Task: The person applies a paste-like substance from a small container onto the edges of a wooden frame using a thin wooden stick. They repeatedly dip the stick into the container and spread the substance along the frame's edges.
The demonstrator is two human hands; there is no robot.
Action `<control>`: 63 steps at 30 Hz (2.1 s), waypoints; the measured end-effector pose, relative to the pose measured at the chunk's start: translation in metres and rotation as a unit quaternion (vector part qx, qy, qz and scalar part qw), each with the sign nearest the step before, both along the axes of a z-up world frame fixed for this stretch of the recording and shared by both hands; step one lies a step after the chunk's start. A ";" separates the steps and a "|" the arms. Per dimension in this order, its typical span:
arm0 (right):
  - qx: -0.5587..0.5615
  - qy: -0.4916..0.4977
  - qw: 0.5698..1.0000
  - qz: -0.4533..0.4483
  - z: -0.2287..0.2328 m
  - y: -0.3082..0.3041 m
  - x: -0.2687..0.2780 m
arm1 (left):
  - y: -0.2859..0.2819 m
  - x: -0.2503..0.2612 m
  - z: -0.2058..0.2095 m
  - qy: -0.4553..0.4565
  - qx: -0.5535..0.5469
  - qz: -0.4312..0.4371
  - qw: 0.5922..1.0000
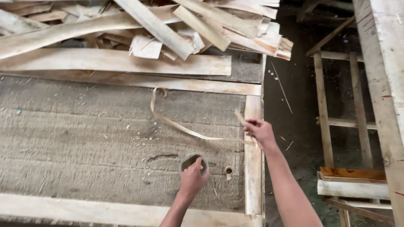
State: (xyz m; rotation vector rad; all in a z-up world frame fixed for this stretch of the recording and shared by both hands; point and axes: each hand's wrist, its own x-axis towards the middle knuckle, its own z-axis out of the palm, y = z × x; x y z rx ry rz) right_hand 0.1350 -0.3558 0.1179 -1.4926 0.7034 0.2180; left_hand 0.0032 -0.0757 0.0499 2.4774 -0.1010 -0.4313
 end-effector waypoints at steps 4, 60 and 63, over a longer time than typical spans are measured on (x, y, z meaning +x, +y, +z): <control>-0.027 -0.012 0.997 -0.065 -0.038 -0.053 0.044 | -0.028 0.066 -0.002 -0.038 -0.022 0.017 0.999; -0.303 0.098 0.946 0.055 -0.100 -0.095 0.152 | -0.234 0.309 -0.124 -0.245 0.219 -0.413 0.849; -0.342 0.094 0.932 0.076 -0.114 -0.097 0.150 | -0.234 0.312 -0.120 -0.203 0.212 -0.420 0.859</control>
